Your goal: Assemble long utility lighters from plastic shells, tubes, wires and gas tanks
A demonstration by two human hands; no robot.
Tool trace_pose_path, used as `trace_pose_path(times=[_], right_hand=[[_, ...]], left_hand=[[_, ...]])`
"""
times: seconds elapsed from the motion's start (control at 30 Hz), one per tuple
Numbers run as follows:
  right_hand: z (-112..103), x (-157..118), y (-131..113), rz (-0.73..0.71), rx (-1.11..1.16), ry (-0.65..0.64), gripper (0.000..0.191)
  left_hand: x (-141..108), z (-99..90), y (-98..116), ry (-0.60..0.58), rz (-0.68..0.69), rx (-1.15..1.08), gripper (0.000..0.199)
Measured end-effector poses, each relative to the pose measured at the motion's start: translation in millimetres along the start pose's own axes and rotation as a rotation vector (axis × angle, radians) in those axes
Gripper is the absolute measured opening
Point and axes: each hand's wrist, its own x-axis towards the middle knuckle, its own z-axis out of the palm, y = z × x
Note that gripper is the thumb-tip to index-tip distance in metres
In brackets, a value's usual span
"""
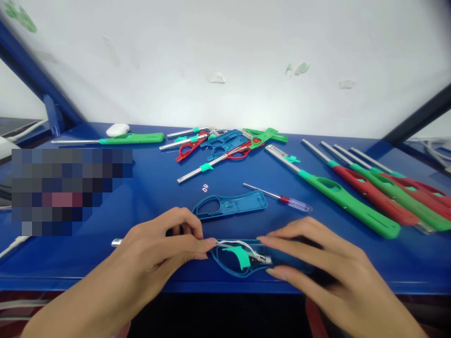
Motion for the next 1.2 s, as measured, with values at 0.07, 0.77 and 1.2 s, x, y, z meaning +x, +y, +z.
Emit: trace_pose_path(times=[0.07, 0.77, 1.2], right_hand=[[0.3, -0.3, 0.4, -0.001, -0.003, 0.0, 0.021], [1.5, -1.5, 2.4, -0.019, -0.01, -0.005, 0.021], [1.4, -2.0, 1.9, -0.006, -0.026, -0.006, 0.02]], left_hand=[[-1.0, 0.0, -0.7, 0.017, 0.015, 0.009, 0.037], [-2.0, 8.8, 1.8, 0.066, -0.017, 0.007, 0.037], [-1.5, 11.7, 2.2, 0.069, -0.065, -0.051, 0.034]])
